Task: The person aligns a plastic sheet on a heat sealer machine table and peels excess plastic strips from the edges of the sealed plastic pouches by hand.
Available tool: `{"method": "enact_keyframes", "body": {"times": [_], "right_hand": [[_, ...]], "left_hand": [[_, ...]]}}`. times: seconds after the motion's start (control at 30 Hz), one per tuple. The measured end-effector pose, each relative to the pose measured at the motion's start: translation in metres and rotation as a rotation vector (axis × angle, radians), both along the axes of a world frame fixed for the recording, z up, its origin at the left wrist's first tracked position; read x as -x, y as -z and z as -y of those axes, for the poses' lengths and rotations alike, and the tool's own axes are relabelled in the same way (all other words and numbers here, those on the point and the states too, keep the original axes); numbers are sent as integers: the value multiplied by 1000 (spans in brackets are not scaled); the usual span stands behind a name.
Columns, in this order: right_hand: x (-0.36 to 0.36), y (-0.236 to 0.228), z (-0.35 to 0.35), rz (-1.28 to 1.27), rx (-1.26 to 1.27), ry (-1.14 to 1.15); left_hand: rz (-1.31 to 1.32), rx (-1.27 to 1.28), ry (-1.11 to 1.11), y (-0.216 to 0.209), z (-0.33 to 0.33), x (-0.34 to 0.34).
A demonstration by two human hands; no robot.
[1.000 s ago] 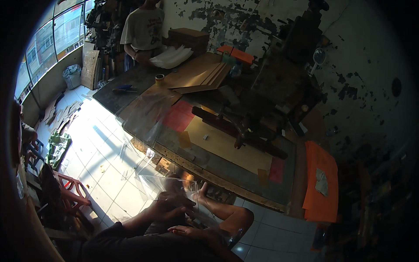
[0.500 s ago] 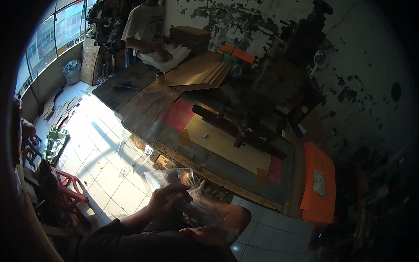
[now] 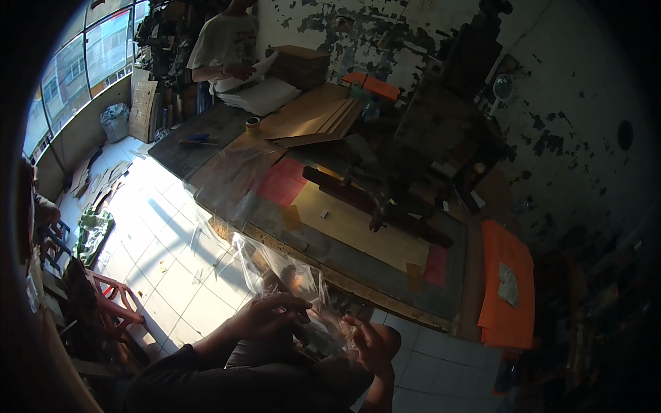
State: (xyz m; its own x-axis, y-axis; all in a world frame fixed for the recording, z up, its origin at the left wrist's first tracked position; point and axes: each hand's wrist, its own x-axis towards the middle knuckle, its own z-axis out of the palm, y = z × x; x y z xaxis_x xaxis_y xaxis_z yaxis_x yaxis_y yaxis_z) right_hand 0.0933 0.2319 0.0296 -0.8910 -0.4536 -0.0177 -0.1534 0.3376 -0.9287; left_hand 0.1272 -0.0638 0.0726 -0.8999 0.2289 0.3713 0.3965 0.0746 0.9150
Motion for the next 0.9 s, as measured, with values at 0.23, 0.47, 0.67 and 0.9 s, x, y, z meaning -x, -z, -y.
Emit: {"method": "enact_keyframes", "body": {"times": [0.23, 0.47, 0.67, 0.9], "right_hand": [[-14, 154, -25, 843, 191, -562], [-18, 124, -3, 654, 77, -858], [-12, 105, 12, 556, 167, -785], [-11, 53, 8, 469, 317, -215]], "left_hand": [[71, 30, -180, -13, 25, -2], [-17, 4, -216, -14, 45, 0], [-49, -45, -190, -23, 53, 5], [70, -121, -194, -10, 97, -12]]}}
